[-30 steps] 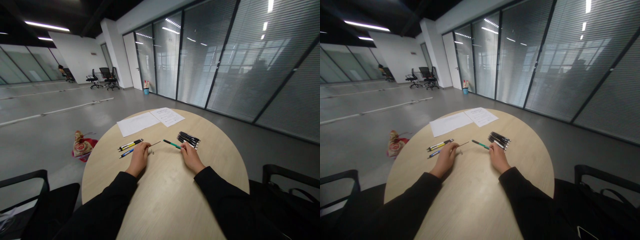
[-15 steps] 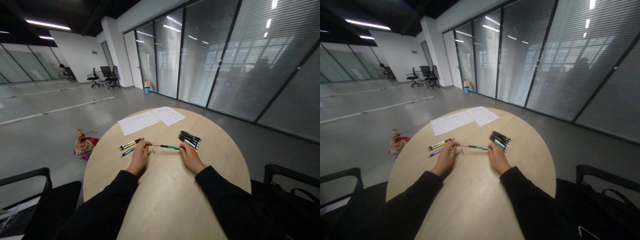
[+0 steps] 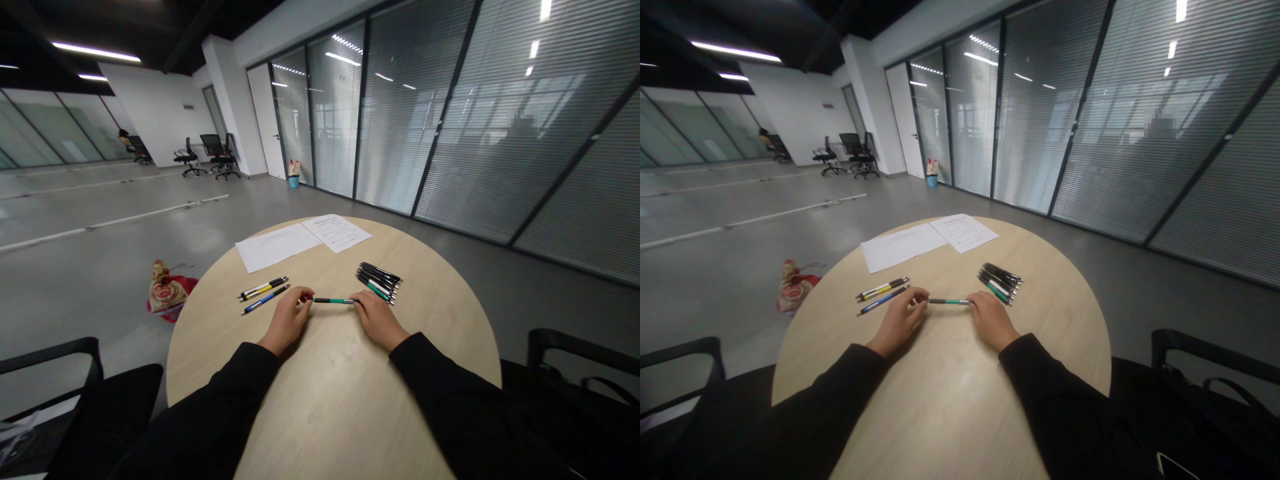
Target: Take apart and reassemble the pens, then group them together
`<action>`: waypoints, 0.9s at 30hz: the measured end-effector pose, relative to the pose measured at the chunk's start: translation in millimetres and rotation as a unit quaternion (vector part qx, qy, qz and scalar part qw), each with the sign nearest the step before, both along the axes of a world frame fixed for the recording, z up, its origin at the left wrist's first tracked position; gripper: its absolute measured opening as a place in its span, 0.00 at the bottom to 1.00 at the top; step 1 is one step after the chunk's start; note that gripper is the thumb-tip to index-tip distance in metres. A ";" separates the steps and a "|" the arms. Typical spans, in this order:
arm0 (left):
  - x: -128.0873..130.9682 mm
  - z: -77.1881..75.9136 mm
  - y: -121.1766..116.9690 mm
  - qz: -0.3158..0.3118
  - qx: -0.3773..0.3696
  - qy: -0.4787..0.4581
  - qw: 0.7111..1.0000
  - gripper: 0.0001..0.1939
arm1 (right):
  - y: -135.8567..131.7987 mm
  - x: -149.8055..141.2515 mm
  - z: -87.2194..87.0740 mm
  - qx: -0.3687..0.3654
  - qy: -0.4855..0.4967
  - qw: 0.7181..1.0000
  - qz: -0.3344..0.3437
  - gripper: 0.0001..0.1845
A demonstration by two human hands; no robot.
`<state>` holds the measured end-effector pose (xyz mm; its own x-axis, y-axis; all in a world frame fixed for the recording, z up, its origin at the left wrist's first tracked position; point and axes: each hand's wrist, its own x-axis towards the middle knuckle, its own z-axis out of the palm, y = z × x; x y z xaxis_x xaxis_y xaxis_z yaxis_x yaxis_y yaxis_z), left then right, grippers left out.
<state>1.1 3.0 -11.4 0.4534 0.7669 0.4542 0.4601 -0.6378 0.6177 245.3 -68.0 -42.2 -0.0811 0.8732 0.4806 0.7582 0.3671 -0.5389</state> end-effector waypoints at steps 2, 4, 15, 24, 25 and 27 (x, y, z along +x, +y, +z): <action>0.0 -0.4 -0.7 -0.001 0.003 0.005 1.000 0.07 | 0.4 0.3 -1.2 -0.002 0.005 1.000 -0.005 0.11; -0.6 -1.3 -0.7 0.004 0.013 0.007 1.000 0.08 | 1.3 0.8 -2.9 -0.005 0.009 1.000 -0.008 0.11; -1.9 1.6 0.5 0.001 0.032 0.029 0.999 0.07 | 0.9 0.9 -1.7 -0.002 0.012 1.000 -0.012 0.11; -1.1 1.5 0.3 -0.015 0.026 0.028 0.999 0.09 | 1.0 0.5 -1.4 0.000 0.017 1.000 -0.001 0.11; -1.0 1.9 0.3 -0.016 0.025 0.027 0.999 0.09 | 1.1 0.3 -1.6 0.001 0.018 1.000 -0.002 0.11; -0.9 2.7 0.6 -0.020 0.025 0.027 0.999 0.09 | 1.3 -0.2 -1.2 0.001 0.019 1.000 -0.004 0.11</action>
<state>0.2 3.6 -8.6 0.5085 0.7250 0.4645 0.4657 -0.6854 0.5598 245.1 -66.6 -43.4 -0.0562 0.8726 0.4853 0.7398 0.3628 -0.5667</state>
